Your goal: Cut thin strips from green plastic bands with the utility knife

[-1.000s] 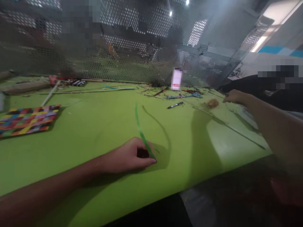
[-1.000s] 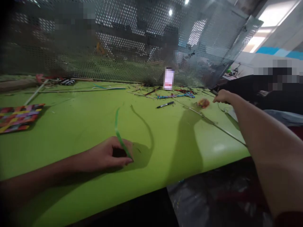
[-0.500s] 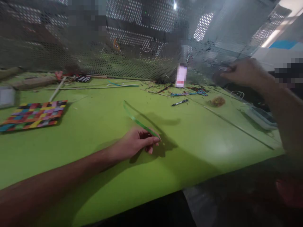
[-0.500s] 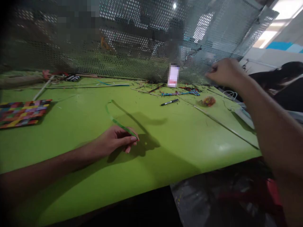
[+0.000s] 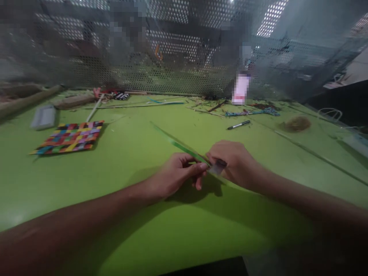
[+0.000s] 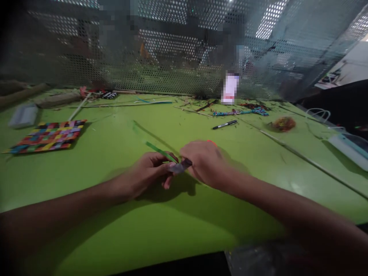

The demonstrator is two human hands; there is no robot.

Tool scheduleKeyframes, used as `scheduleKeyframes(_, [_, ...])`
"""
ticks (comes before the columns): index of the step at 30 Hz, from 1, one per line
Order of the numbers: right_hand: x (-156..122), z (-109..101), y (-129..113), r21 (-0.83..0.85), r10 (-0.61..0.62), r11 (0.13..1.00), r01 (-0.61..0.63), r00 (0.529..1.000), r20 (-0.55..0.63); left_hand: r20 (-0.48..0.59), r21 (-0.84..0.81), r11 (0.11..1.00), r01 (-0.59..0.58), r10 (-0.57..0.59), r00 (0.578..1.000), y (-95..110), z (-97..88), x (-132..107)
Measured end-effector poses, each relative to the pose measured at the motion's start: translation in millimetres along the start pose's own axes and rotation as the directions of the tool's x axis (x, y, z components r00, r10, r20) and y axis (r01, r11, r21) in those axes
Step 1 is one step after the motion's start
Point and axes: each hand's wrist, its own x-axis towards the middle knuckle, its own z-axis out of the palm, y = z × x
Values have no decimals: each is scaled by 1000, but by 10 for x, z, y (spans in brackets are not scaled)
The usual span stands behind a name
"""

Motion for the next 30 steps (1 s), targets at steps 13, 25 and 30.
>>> scheduleKeyframes(13, [-98,147,-153,36,8,999,-8,1000,-2,-37,132,991,-14,19,999,31,8,-53])
scheduleKeyframes(25, [-71,187,-207,-18,51,999,-51,999,-8,-76,170,985,-26,40,996,52,9,-66])
scheduleKeyframes(30, [-60,187,-226,-54,97,994,-95,994,47,-115,225,974,3,24,993,50,12,-71])
